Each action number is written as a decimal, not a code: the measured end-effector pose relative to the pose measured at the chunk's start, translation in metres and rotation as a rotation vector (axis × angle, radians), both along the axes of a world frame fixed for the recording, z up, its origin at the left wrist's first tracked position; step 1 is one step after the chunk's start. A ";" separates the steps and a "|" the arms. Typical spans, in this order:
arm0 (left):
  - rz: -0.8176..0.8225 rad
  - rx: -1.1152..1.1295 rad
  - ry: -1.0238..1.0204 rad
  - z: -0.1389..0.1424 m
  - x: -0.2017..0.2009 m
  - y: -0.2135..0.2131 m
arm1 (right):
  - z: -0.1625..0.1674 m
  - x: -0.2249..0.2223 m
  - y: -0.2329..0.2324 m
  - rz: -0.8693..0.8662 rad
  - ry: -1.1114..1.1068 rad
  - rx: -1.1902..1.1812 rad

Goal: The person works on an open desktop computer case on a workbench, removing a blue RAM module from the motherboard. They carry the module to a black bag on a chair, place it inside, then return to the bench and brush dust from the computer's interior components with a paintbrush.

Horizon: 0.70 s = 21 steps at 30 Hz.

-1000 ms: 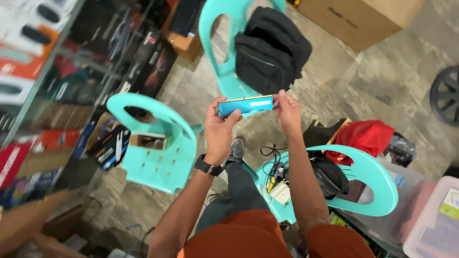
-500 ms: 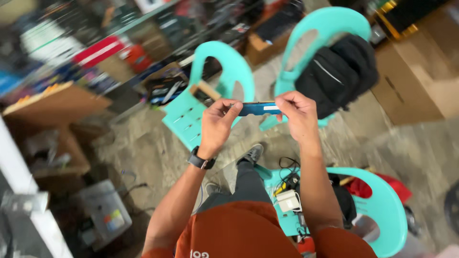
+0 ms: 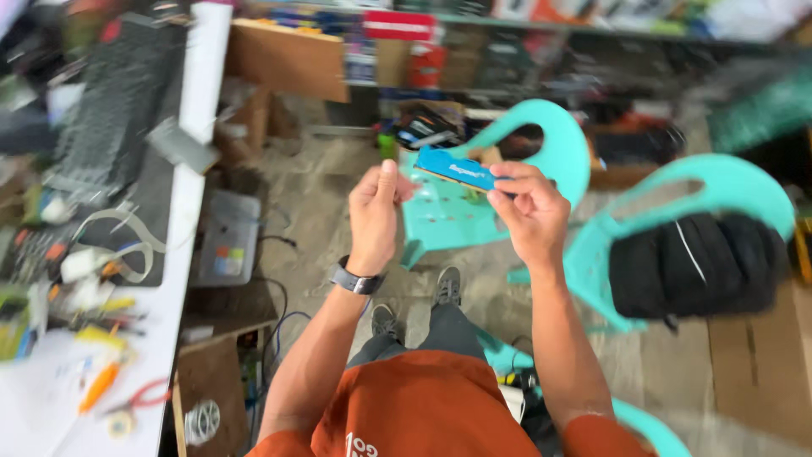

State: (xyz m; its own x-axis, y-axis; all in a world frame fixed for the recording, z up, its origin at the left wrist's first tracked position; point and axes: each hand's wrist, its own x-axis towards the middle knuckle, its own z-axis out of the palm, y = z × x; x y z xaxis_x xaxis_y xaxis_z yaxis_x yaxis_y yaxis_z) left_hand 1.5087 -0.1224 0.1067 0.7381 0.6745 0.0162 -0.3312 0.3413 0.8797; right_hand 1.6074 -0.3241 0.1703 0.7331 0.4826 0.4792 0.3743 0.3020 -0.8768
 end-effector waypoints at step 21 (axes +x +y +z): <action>0.576 0.272 0.168 0.034 -0.095 0.078 | 0.023 -0.010 0.209 0.871 0.070 -0.514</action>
State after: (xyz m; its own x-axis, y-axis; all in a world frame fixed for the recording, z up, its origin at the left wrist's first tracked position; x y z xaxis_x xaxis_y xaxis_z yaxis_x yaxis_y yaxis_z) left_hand 1.4135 -0.0441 0.1405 0.2675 0.9504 0.1584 -0.2453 -0.0918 0.9651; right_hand 1.5973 -0.1149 0.1938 0.0460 0.9984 0.0328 0.1468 0.0258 -0.9888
